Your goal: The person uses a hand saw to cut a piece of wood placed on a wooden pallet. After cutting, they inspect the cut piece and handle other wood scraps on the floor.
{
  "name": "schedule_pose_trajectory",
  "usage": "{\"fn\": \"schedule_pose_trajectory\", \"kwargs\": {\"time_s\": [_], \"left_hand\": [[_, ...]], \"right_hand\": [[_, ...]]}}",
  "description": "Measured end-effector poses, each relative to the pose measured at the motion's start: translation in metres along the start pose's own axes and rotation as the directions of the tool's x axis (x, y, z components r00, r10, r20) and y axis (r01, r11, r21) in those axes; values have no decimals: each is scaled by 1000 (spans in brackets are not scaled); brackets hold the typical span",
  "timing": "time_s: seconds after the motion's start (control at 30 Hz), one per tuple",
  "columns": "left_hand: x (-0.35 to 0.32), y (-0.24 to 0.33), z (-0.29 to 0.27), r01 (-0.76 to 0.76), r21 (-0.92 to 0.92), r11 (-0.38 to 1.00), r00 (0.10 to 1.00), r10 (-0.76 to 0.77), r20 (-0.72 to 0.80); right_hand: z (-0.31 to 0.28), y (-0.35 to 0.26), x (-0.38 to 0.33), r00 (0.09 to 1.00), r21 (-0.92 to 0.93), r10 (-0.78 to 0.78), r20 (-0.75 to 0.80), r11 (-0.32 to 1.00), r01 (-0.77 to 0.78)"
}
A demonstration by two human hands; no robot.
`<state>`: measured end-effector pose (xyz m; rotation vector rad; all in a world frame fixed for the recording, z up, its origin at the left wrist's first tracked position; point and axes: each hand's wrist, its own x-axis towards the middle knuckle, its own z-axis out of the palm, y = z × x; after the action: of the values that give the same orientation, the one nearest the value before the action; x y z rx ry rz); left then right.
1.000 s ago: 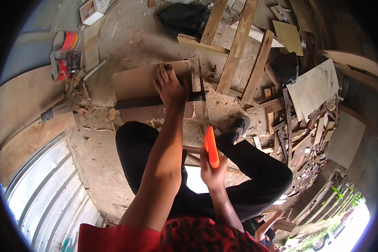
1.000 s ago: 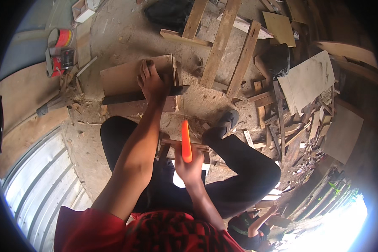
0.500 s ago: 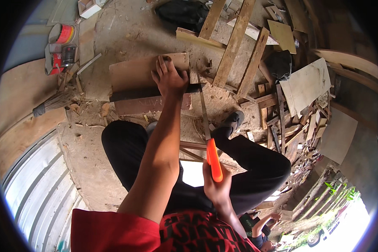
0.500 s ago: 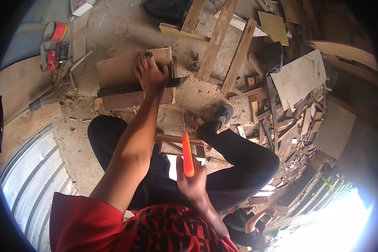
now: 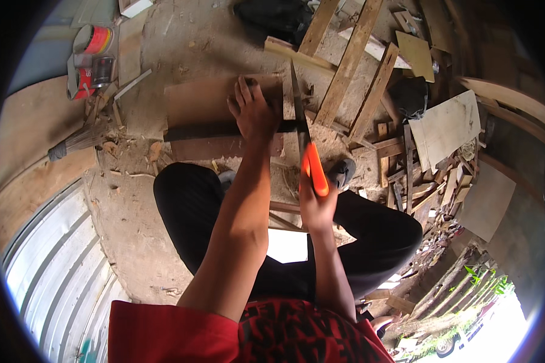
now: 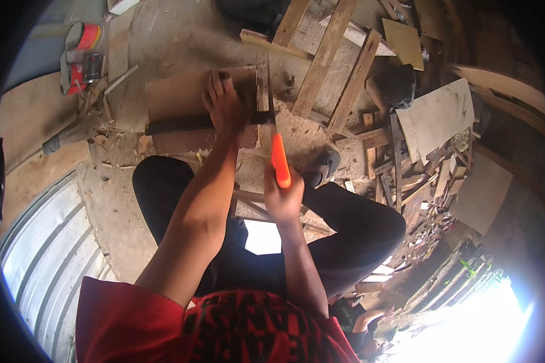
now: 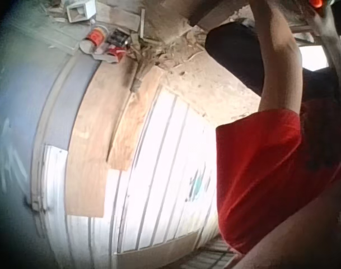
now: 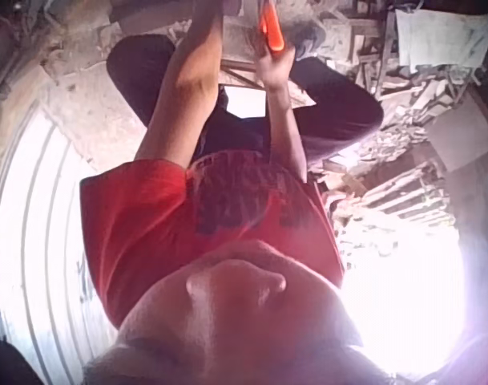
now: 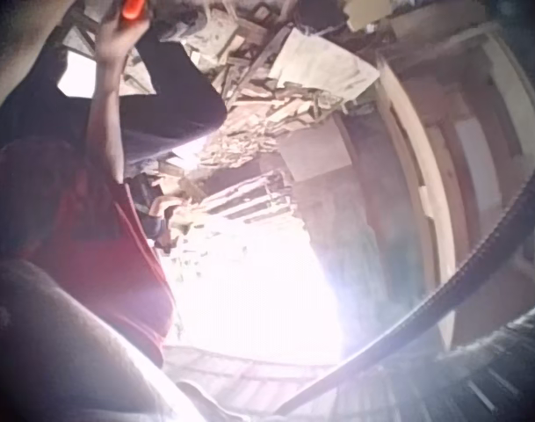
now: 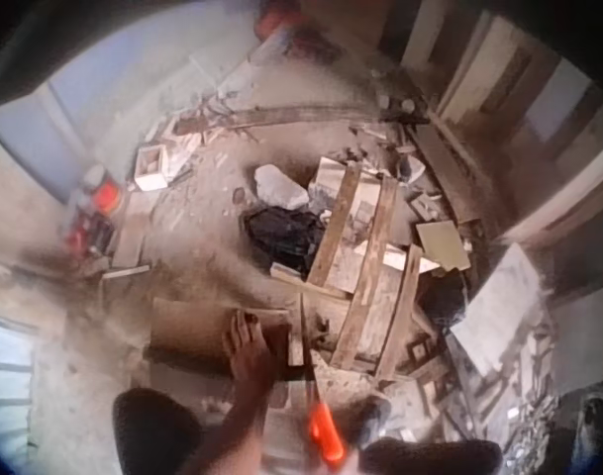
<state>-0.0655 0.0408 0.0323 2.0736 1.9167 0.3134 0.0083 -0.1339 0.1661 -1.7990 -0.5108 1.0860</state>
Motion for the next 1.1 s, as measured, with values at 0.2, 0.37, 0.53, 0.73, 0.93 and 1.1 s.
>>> {"fn": "schedule_pose_trajectory", "kwargs": {"time_s": [0.2, 0.37, 0.53, 0.73, 0.93, 1.1], "left_hand": [[-3, -2, 4, -5, 23, 1000, 999, 6, -41], [-8, -3, 3, 3, 13, 1000, 1000, -3, 10], [-1, 3, 0, 39, 0, 999, 998, -39, 49], [-5, -2, 2, 8, 25, 1000, 1000, -7, -27], [-4, -3, 6, 3, 41, 999, 1000, -3, -9], [0, 1, 4, 15, 26, 1000, 999, -16, 30]], "right_hand": [[-58, -62, -130, 978, -250, 207, 30, 949, -193], [-15, -13, -51, 964, -95, 48, -263, 993, -75], [2, 8, 21, 999, -45, -25, 34, 999, 27], [-60, -68, -114, 974, -130, 211, 84, 971, -199], [-25, -40, -43, 988, -53, 157, -9, 986, -157], [1, -20, 27, 994, -124, 78, 75, 990, -68]]}}
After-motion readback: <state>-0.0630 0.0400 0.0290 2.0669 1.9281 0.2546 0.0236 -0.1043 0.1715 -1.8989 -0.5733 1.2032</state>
